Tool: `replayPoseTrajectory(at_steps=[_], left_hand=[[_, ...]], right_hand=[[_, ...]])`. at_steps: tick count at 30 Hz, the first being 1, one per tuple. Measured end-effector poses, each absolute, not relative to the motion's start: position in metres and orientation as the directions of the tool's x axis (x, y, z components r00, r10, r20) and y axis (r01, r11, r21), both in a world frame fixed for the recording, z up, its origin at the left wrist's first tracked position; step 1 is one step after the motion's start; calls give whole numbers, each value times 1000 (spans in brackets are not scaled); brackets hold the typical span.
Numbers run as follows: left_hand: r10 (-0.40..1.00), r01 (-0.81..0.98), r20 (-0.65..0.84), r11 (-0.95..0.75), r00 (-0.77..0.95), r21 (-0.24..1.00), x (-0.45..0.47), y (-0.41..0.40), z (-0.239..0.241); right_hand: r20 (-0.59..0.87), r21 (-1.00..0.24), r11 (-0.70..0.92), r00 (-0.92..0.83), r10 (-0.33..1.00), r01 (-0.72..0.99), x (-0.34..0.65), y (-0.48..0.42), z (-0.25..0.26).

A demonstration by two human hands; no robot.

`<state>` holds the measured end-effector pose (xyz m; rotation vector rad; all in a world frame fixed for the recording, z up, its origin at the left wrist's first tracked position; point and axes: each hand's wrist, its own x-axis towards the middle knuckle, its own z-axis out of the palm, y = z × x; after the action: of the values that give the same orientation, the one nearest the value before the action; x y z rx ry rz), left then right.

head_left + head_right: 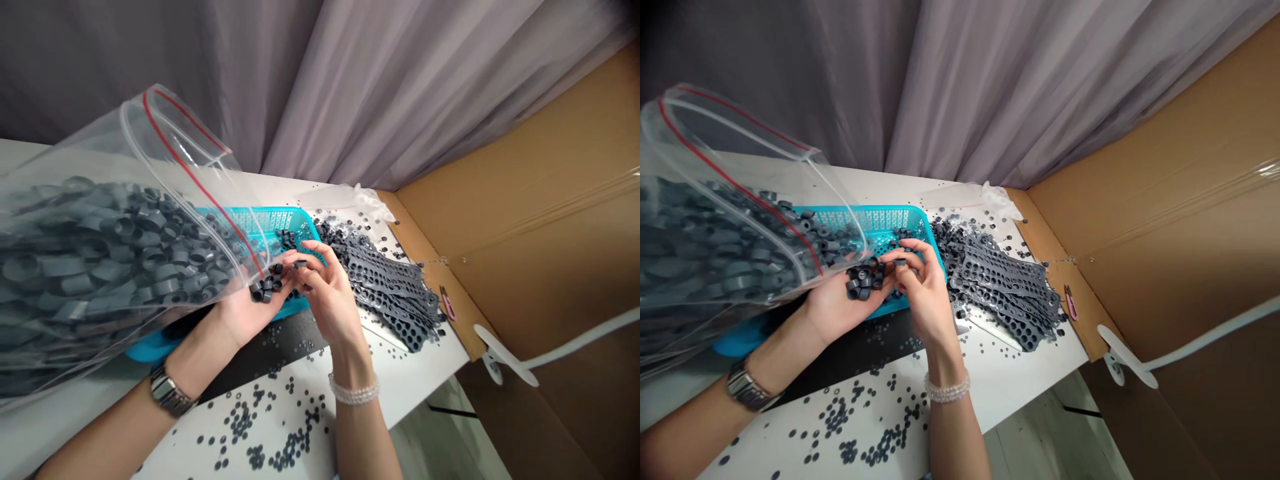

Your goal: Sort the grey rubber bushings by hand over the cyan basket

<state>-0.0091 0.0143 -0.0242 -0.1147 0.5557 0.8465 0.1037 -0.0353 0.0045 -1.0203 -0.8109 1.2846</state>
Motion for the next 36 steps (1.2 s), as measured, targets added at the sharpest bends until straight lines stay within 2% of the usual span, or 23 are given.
replayPoseTrajectory(at_steps=[4,14,22,28,30,32,34,36], left_hand=[[679,-753,-547,645,489,128,-9,13,-22],[712,-735,-500,648,493,197,-9,12,-17],[722,-740,-450,649,525,178,-9,12,-20],[688,-712,-402,693,604,117,-10,10,-21],[687,-705,-391,699,613,122,-10,8,-18],[685,-700,-384,703,619,124,-10,8,-16],[674,-690,-385,714,630,122,-9,8,-16],[674,-690,-384,714,631,121,-10,9,-18]], right_hand=[[-54,-930,-5,122,991,-368,98,-36,4],[-185,-769,-120,40,982,-627,102,-35,9],[-184,-777,-123,36,982,-617,101,-33,7],[-203,-760,-88,107,973,-644,115,-32,1],[-219,-807,-97,143,965,-583,119,-32,0],[-198,-895,-87,214,957,-438,121,-32,-2],[-115,-983,-65,306,945,-170,119,-33,-3],[2,-991,-40,321,947,124,116,-33,-3]])
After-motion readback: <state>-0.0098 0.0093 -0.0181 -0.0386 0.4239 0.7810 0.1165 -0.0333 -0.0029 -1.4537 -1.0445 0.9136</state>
